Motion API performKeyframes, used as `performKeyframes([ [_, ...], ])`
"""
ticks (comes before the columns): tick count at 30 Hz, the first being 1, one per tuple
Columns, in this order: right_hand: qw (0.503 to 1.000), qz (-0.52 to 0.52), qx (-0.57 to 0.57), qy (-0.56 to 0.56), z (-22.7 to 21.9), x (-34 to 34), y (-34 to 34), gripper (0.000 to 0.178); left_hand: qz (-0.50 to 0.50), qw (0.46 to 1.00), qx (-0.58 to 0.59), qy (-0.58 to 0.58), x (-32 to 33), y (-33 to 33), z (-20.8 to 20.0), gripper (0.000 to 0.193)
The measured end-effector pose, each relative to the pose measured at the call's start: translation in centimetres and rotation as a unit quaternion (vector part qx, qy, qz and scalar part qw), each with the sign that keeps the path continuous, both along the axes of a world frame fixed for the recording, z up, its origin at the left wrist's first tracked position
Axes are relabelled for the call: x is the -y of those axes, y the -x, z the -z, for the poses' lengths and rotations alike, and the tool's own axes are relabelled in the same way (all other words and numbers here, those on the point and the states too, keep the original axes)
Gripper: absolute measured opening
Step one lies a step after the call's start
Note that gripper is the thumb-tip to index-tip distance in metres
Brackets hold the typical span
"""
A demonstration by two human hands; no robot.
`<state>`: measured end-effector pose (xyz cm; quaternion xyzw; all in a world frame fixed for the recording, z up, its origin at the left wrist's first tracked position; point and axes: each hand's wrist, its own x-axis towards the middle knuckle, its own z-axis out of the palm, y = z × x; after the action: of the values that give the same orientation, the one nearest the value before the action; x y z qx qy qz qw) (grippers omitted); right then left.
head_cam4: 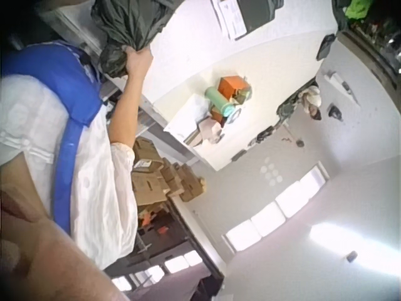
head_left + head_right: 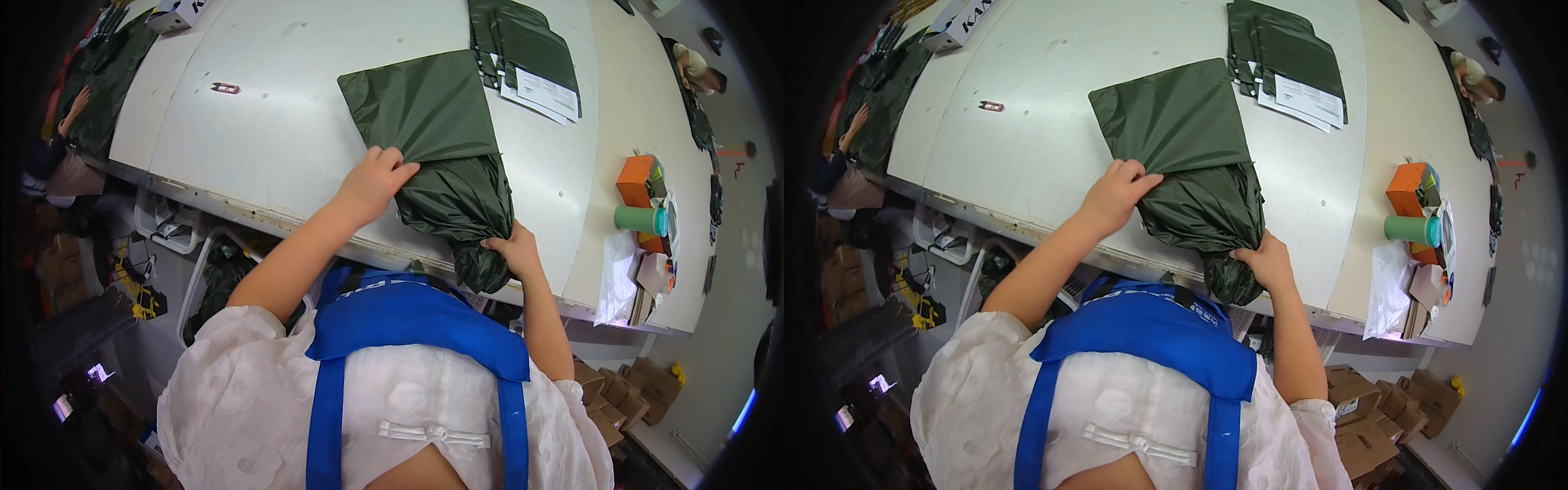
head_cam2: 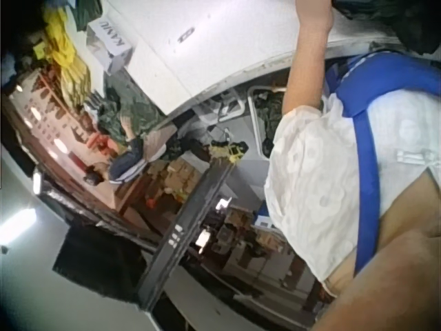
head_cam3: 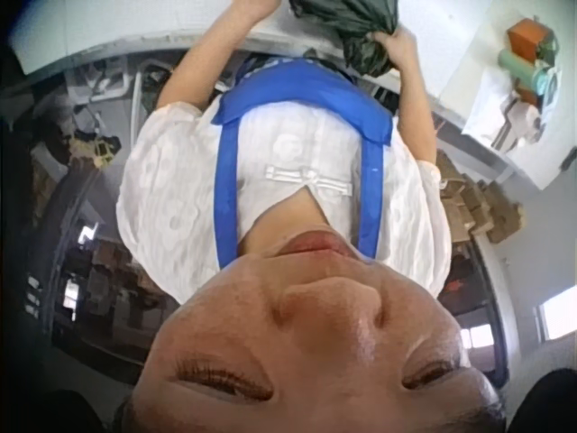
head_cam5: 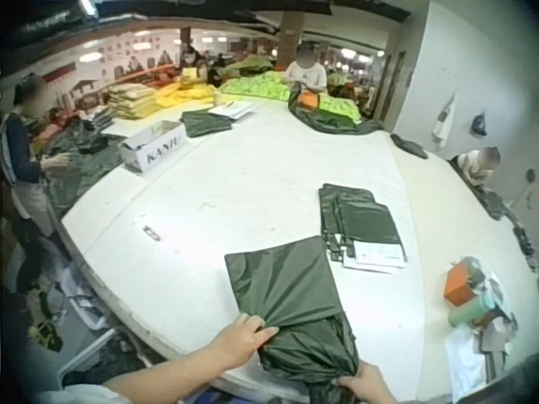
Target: The person folds a large green jacket on a white table. They smooth the fabric, fold the sleeves inward, fold the jacket in half lengthwise, then fold it into a compact rectangle. Finally, they place the folded jacket into a matching green pouch and set it aside.
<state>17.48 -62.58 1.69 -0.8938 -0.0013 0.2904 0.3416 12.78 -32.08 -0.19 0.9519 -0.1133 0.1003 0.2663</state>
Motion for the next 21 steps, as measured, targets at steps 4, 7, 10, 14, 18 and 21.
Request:
performKeyframes([
  [4, 0.999, 0.045, -0.012, 0.001, 0.9, 1.0, 0.5, 0.049, -0.028, 0.998, 0.054, 0.011, 2.6, 1.6, -0.9, 0.039],
  [7, 0.999, 0.031, 0.009, 0.015, 1.4, 0.5, 1.1, 0.051, -0.057, 0.994, 0.094, 0.015, 4.6, 2.4, -0.7, 0.04],
  [10, 0.996, -0.025, 0.013, 0.086, 0.1, -1.0, 1.5, 0.049, -0.086, 0.995, -0.037, -0.033, 3.1, 1.8, 0.5, 0.04],
  [14, 0.989, -0.127, 0.002, 0.076, -2.7, -0.4, 0.6, 0.045, 0.01, 0.985, -0.134, 0.113, -0.6, 2.0, 0.4, 0.066],
  [18, 0.988, -0.153, -0.023, 0.014, -5.5, 1.5, 0.5, 0.045, 0.08, 0.694, -0.44, 0.564, -1.7, 1.0, -2.3, 0.077],
  [21, 0.957, -0.284, 0.035, 0.054, -8.8, 0.5, 0.7, 0.042, 0.035, 0.58, -0.475, 0.661, -1.7, -0.5, -1.2, 0.082],
])
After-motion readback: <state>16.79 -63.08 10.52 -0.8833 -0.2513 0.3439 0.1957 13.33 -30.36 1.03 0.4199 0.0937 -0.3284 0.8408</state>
